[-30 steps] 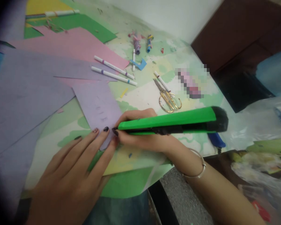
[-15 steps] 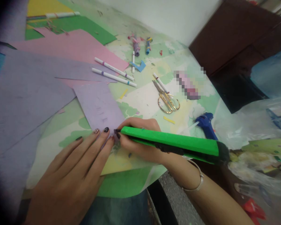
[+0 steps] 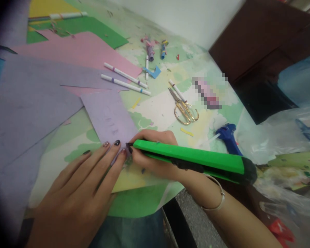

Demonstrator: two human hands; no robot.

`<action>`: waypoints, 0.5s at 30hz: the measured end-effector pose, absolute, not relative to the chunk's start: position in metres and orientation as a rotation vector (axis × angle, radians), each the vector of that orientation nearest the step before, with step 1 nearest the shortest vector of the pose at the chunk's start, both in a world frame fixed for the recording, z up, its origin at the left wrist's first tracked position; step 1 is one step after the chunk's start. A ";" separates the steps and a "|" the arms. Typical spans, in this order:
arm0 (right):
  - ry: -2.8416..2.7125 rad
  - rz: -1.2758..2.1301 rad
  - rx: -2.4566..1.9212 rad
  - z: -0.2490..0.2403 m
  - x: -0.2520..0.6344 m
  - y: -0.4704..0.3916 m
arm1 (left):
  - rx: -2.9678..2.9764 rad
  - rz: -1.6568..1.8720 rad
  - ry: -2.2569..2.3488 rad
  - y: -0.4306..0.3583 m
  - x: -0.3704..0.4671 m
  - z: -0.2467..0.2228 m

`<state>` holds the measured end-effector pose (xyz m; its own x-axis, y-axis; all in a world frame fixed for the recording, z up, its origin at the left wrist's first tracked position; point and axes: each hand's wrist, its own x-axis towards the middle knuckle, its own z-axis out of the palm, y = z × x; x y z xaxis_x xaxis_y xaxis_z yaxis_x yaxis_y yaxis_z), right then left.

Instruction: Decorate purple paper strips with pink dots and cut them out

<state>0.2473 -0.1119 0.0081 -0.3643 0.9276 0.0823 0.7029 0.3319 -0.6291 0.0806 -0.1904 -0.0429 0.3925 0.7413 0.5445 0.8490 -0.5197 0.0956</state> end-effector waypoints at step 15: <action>-2.183 0.901 -1.276 0.011 0.258 -0.097 | -2.478 -0.818 -1.346 -0.193 0.083 -0.042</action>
